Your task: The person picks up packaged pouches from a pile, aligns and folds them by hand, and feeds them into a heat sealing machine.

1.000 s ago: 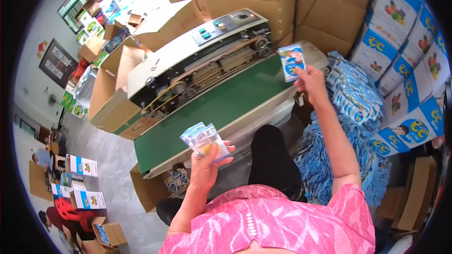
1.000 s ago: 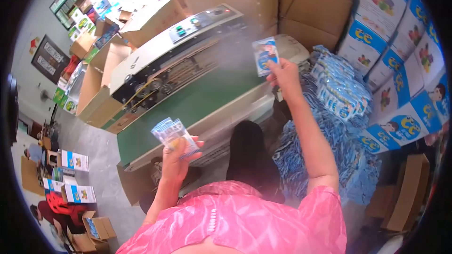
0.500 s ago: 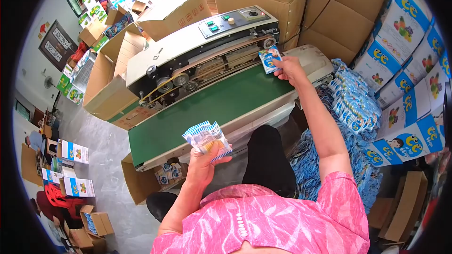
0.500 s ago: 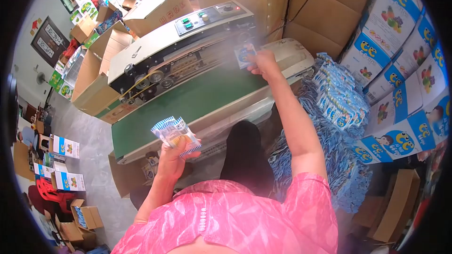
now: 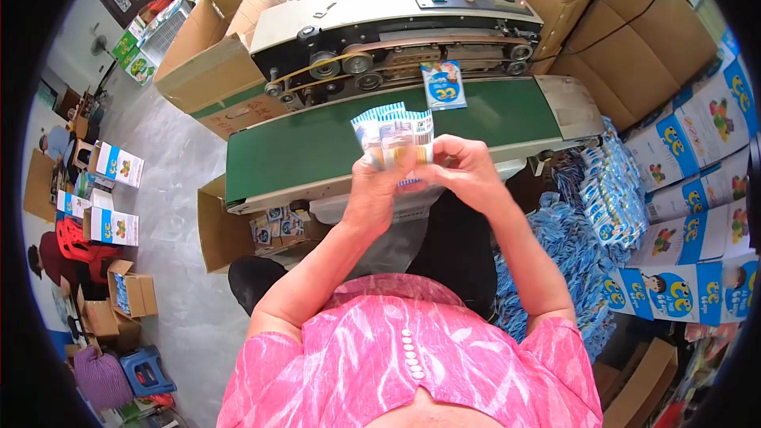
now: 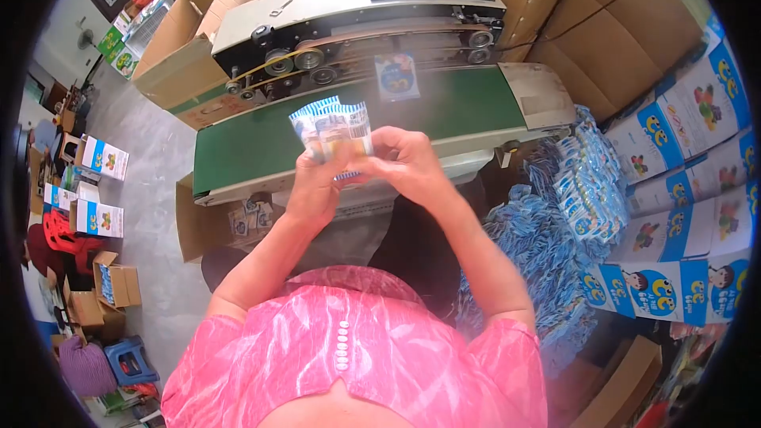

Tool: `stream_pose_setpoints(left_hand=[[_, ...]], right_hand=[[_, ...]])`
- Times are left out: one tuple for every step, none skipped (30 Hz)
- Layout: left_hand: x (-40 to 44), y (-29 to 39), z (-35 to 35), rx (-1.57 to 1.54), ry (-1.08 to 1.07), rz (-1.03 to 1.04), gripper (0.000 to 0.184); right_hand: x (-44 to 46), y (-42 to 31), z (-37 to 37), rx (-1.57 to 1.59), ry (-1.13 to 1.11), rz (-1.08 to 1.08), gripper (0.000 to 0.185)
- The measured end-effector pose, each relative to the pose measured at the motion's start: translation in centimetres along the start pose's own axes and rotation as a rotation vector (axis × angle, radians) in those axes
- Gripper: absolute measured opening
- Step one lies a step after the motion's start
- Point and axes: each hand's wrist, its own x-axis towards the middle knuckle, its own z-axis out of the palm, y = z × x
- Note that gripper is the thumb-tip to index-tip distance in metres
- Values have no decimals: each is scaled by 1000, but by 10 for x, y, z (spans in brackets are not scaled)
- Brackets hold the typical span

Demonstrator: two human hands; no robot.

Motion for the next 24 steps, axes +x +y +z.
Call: stream_pose_setpoints(left_hand=[[1, 1, 3, -72, -29, 1, 26], [0, 2, 4, -75, -30, 1, 26], [0, 2, 6, -90, -13, 2, 26], [1, 3, 7, -106, 0, 3, 26], [4, 2, 11, -123, 4, 2, 26], [7, 1, 13, -131, -23, -2, 26], [8, -1, 9, -102, -28, -2, 25], [7, -4, 3, -74, -29, 0, 24], [8, -7, 0, -46, -25, 3, 23], [8, -11, -2, -57, -42, 2, 23], [8, -15, -4, -10, -60, 19, 22], [8, -18, -6, 38, -74, 39, 22], [7, -20, -7, 88, -86, 59, 21], [6, -20, -6, 84, -91, 62, 21], [5, -20, -5, 78, -101, 52, 20], [5, -21, -4, 73, -110, 40, 19], [4, -20, -2, 68, -118, 28, 18], [3, -19, -2, 65, -120, 32, 18], [2, -15, -1, 32, -136, -3, 18], [1, -12, -1, 1, -151, -38, 18], [0, -10, -1, -28, -164, -74, 18], [1, -9, -1, -25, -162, -71, 18], [1, -8, -1, -35, -162, -83, 17], [1, -7, -2, -46, -160, -96, 17]], right_hand=[[-2, 2, 2, -4, -1, 1, 17], [-3, 7, 4, 72, 80, -7, 16], [-3, 11, 4, 146, 162, -15, 15], [-3, 13, 2, 218, 247, -26, 14], [-3, 12, -4, 207, 258, -31, 14], [-4, 10, -15, 235, 351, -44, 14], [-6, 6, -29, 259, 449, -59, 15], [-9, 3, -43, 283, 543, -75, 15], [-10, 5, -66, 263, 559, -83, 15], [-11, 11, -97, 195, 683, -50, 17], [-9, 17, -125, 130, 802, -15, 18], [-7, 21, -149, 120, 805, -22, 18], [-3, 24, -172, 87, 853, 46, 18], [2, 26, -187, 54, 900, 115, 19], [8, 30, -199, 49, 903, 109, 19], [14, 33, -209, 88, 872, 155, 19], [19, 36, -217, 127, 840, 201, 20], [25, 39, -224, 166, 806, 247, 20], [30, 44, -229, 164, 805, 243, 20], [37, 50, -232, 146, 769, 256, 20], [42, 52, -231, 129, 733, 268, 21], [46, 55, -230, 114, 697, 281, 23], [48, 58, -227, 119, 695, 281, 23], [50, 55, -217, 88, 682, 279, 23]])
